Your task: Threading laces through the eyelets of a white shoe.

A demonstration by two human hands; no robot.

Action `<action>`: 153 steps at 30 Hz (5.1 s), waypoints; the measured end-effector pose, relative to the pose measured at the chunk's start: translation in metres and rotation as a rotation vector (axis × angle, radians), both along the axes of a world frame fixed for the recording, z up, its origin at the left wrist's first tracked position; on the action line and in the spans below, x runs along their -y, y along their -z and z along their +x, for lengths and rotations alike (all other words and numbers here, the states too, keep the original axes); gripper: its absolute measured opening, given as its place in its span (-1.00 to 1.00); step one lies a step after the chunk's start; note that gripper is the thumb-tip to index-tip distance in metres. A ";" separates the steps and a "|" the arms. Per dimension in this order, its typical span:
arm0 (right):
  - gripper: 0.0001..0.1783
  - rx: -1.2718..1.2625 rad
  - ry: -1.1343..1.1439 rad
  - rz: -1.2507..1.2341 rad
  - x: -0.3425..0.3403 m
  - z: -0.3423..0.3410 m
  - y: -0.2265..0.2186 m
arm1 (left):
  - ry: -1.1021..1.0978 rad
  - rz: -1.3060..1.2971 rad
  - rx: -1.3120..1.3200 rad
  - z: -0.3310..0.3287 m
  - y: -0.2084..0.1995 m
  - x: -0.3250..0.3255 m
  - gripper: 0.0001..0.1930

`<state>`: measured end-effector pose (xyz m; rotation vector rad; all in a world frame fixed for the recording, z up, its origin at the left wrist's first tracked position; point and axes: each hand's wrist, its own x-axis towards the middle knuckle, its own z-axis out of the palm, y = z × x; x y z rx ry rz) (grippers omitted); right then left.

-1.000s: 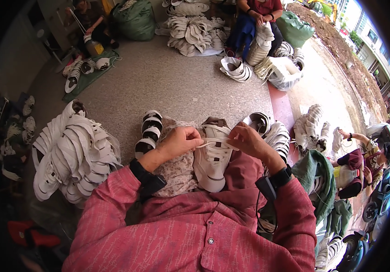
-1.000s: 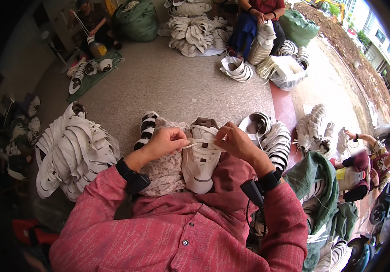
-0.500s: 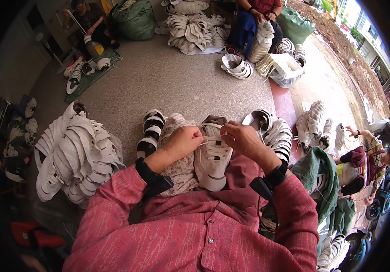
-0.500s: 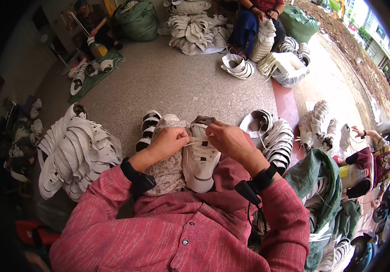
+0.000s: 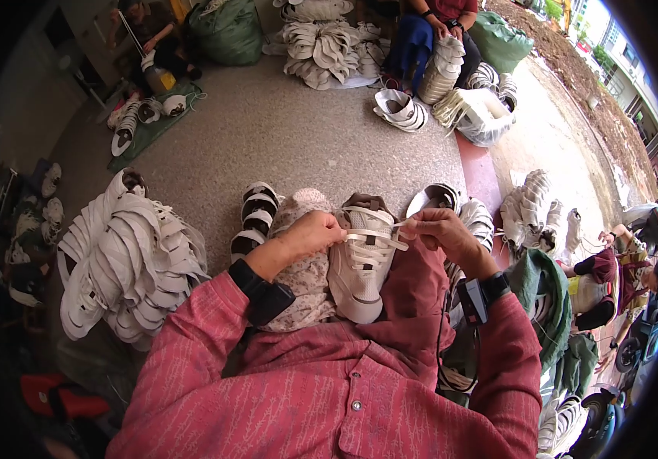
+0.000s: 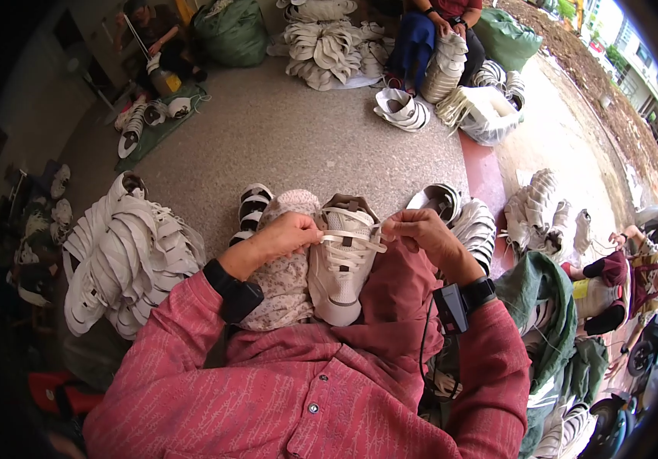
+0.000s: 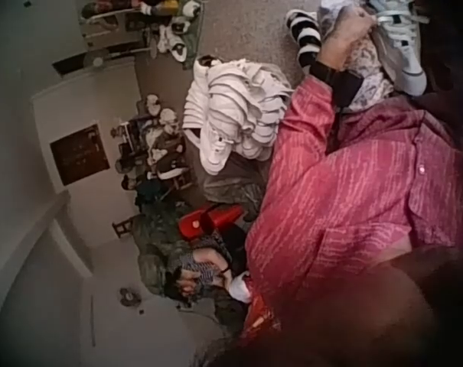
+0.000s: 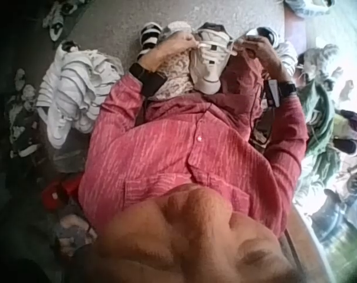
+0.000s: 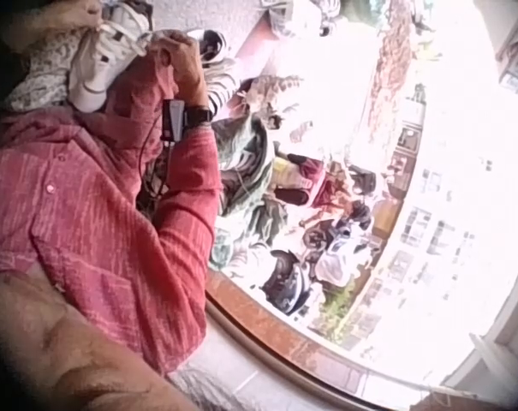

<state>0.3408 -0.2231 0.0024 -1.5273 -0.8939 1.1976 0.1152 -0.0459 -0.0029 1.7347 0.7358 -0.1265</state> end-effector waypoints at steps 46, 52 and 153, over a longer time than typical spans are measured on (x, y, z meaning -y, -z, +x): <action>-0.50 0.227 0.096 -0.070 -0.007 -0.020 0.018 | 0.304 0.655 0.196 0.008 -0.031 0.026 -0.69; -0.47 0.175 0.075 0.003 0.001 -0.014 0.030 | 0.221 0.862 0.587 0.031 -0.034 0.017 -0.81; -0.80 0.446 0.407 0.291 -0.013 -0.047 0.043 | -0.410 0.189 0.443 -0.098 -0.021 -0.092 -0.86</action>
